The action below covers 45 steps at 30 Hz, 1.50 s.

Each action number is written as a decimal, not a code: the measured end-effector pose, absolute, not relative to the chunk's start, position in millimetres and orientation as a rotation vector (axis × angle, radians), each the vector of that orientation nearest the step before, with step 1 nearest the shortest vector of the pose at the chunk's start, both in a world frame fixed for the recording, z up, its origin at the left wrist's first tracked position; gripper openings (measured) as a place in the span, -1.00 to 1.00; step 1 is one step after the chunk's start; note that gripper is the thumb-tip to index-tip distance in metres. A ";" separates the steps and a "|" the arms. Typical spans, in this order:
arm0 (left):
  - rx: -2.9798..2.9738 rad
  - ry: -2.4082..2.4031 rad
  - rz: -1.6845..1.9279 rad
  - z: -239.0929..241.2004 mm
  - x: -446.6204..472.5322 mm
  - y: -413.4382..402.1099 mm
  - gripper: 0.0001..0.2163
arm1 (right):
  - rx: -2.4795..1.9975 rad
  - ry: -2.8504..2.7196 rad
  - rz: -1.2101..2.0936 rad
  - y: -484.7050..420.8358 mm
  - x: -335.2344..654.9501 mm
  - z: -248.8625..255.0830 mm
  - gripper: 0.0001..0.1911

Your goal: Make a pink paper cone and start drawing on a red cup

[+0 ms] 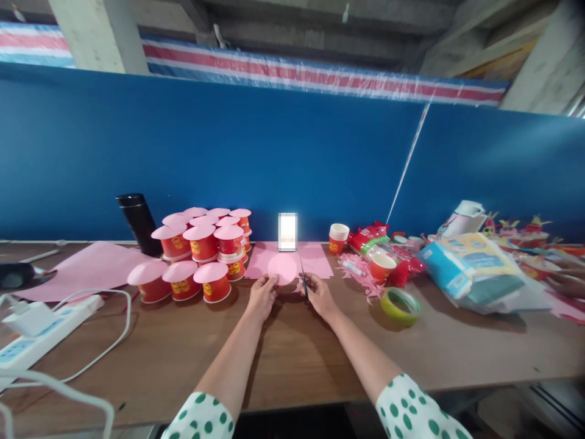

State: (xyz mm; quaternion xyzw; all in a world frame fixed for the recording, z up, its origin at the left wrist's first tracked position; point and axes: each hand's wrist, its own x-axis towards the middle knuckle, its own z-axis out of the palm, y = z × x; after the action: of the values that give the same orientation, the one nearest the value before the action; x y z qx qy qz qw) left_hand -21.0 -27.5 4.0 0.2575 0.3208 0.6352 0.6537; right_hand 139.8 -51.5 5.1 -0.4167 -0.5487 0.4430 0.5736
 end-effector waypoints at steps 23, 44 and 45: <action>0.639 0.818 1.424 9.3 -20.7 -32.8 -0.65 | -1.059 -1.289 1.107 -51.7 141.5 1.9 -0.55; 0.643 0.910 1.464 7.3 -19.5 -29.8 -0.61 | -1.052 -1.297 1.166 -54.1 142.2 1.7 -0.52; 0.647 0.911 1.463 7.7 -19.5 -30.1 -0.61 | -1.053 -1.300 1.166 -54.0 142.2 1.7 -0.53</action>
State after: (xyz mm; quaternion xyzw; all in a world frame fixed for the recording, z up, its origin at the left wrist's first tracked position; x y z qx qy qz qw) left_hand -19.5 -30.1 7.7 0.2798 0.3939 0.6326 0.6052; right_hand 142.2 -54.0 1.7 -0.4399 -0.5432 0.4871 0.5236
